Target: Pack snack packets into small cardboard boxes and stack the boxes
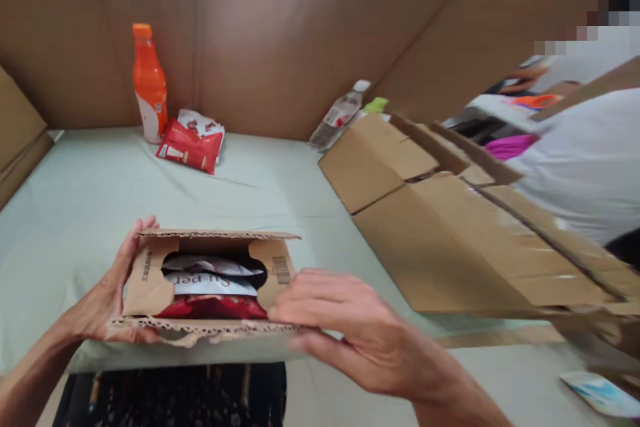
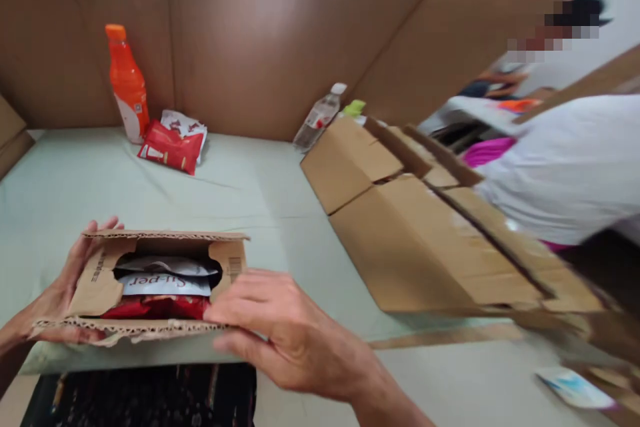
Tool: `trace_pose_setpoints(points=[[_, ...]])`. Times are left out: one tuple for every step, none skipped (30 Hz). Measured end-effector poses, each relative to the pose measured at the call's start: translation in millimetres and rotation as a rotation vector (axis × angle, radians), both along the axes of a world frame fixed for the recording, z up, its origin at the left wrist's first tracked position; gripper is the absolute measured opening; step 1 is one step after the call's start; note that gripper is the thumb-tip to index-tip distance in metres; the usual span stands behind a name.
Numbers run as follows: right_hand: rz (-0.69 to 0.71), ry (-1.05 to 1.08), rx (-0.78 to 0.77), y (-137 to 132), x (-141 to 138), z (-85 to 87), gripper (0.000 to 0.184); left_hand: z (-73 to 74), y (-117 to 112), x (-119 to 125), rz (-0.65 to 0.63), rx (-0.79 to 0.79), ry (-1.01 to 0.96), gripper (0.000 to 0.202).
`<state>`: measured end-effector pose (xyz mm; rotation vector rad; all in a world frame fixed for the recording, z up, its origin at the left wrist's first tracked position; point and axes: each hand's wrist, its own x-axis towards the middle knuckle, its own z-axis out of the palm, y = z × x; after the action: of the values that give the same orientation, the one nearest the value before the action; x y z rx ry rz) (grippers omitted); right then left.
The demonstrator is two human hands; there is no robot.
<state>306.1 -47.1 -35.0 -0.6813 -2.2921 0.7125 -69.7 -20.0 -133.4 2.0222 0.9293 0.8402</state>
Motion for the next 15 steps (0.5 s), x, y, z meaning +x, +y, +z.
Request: trace_pose_setpoints(points=[[0.067, 0.037, -0.086, -1.4, 0.1, 1.9, 0.037, -3.6, -3.5, 1.1, -0.013, -0.056, -0.052, 0.135], [0.119, 0.072, -0.180, -1.0, 0.9, 3.2, 0.046, -7.5, -7.2, 1.3, -0.007, -0.099, -0.094, 0.132], [0.153, 0.095, -0.272, 0.7, 2.2, 4.0, 0.051, -11.2, -10.7, 1.0, 0.007, -0.128, -0.121, 0.129], [0.166, 0.093, -0.348, 3.4, 3.5, 4.4, 0.052, -14.7, -13.6, 0.6, 0.020, -0.145, -0.138, 0.127], [0.157, 0.064, -0.392, 6.6, 4.2, 4.5, 0.048, -17.7, -15.5, 0.1, 0.027, -0.151, -0.148, 0.127], [0.127, 0.015, -0.398, 10.3, 3.9, 4.3, 0.041, -20.2, -16.3, -0.3, 0.021, -0.156, -0.154, 0.128], [0.088, -0.050, -0.365, 14.1, 2.4, 4.0, 0.033, -22.2, -16.4, -0.7, 0.013, -0.161, -0.157, 0.130], [0.053, -0.121, -0.298, 17.8, -0.5, 3.4, 0.027, -23.9, -15.7, -1.2, 0.004, -0.160, -0.159, 0.132], [0.029, -0.188, -0.210, 21.3, -4.8, 2.4, 0.024, -25.4, -14.9, -1.6, -0.001, -0.160, -0.158, 0.133], [0.012, -0.253, -0.121, 24.5, -10.6, 1.1, 0.024, -26.8, -14.0, -2.1, -0.003, -0.159, -0.158, 0.134], [0.001, -0.322, -0.044, 27.2, -17.6, -0.7, 0.028, -28.2, -13.4, -2.6, -0.001, -0.157, -0.155, 0.134], [-0.010, -0.400, 0.018, 29.4, -25.5, -2.8, 0.031, -29.6, -13.2, -3.1, 0.008, -0.158, -0.147, 0.135], [-0.017, -0.490, 0.063, 31.1, -34.0, -5.3, 0.030, -31.2, -13.4, -3.5, 0.017, -0.160, -0.138, 0.134], [-0.018, -0.585, 0.094, 32.6, -42.4, -8.1, 0.025, -32.7, -13.9, -3.8, 0.022, -0.164, -0.132, 0.133], [-0.010, -0.675, 0.114, 33.8, -50.4, -11.1, 0.016, -34.3, -14.5, -4.0, 0.037, -0.166, -0.118, 0.133]])
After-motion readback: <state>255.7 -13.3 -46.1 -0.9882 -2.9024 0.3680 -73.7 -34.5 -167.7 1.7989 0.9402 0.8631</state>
